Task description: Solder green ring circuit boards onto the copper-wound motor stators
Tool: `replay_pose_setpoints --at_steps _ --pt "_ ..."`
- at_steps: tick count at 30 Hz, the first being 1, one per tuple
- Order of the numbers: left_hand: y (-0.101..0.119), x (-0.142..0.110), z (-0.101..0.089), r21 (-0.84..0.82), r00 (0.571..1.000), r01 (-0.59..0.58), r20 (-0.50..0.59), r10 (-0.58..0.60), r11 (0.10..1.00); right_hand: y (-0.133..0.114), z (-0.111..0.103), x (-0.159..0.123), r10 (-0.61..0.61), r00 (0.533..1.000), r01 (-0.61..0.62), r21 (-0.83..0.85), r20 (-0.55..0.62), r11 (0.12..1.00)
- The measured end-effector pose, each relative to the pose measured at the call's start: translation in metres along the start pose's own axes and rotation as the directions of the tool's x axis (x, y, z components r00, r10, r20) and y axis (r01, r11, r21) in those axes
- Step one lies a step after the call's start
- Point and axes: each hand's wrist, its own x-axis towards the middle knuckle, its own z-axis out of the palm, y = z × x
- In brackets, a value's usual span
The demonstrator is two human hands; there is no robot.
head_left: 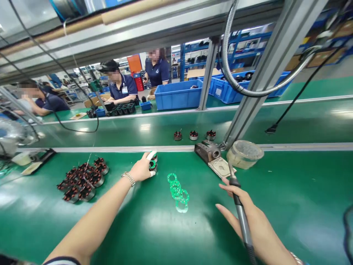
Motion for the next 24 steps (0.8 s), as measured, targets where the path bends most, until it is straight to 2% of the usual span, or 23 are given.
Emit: replay_pose_setpoints --at_steps 5,7,10,13,16,19,21,24 --pt "-0.001 0.02 0.0 0.036 0.998 -0.032 0.06 0.029 0.999 0.031 -0.008 0.021 0.023 0.999 -0.029 -0.116 -0.047 0.993" --pt "-0.005 0.025 0.0 0.033 0.998 -0.028 0.064 0.026 0.999 0.046 -0.01 0.032 0.004 0.994 -0.024 -0.179 -0.11 0.984" --pt "-0.018 0.045 -0.007 -0.003 1.0 -0.001 0.019 0.001 1.0 0.07 -0.008 0.047 -0.077 0.972 0.015 -0.268 -0.222 0.963" --pt "-0.037 0.082 -0.021 0.001 0.994 0.09 -0.067 -0.09 0.996 0.085 -0.004 0.056 -0.111 0.969 0.049 -0.272 -0.22 0.961" --pt "-0.056 0.126 -0.032 0.049 0.979 0.178 -0.113 -0.172 0.983 0.087 -0.005 0.057 -0.087 0.979 0.038 -0.254 -0.185 0.966" --pt "-0.068 0.161 -0.034 0.084 0.969 0.225 -0.126 -0.214 0.971 0.081 -0.011 0.056 -0.099 0.976 0.041 -0.286 -0.192 0.957" --pt "-0.071 0.174 -0.031 0.109 0.968 0.237 -0.116 -0.224 0.965 0.079 -0.015 0.055 -0.129 0.97 0.058 -0.317 -0.205 0.946" --pt "-0.064 0.177 -0.027 0.164 0.969 0.237 -0.107 -0.221 0.958 0.078 -0.017 0.056 -0.141 0.971 0.067 -0.351 -0.191 0.934"
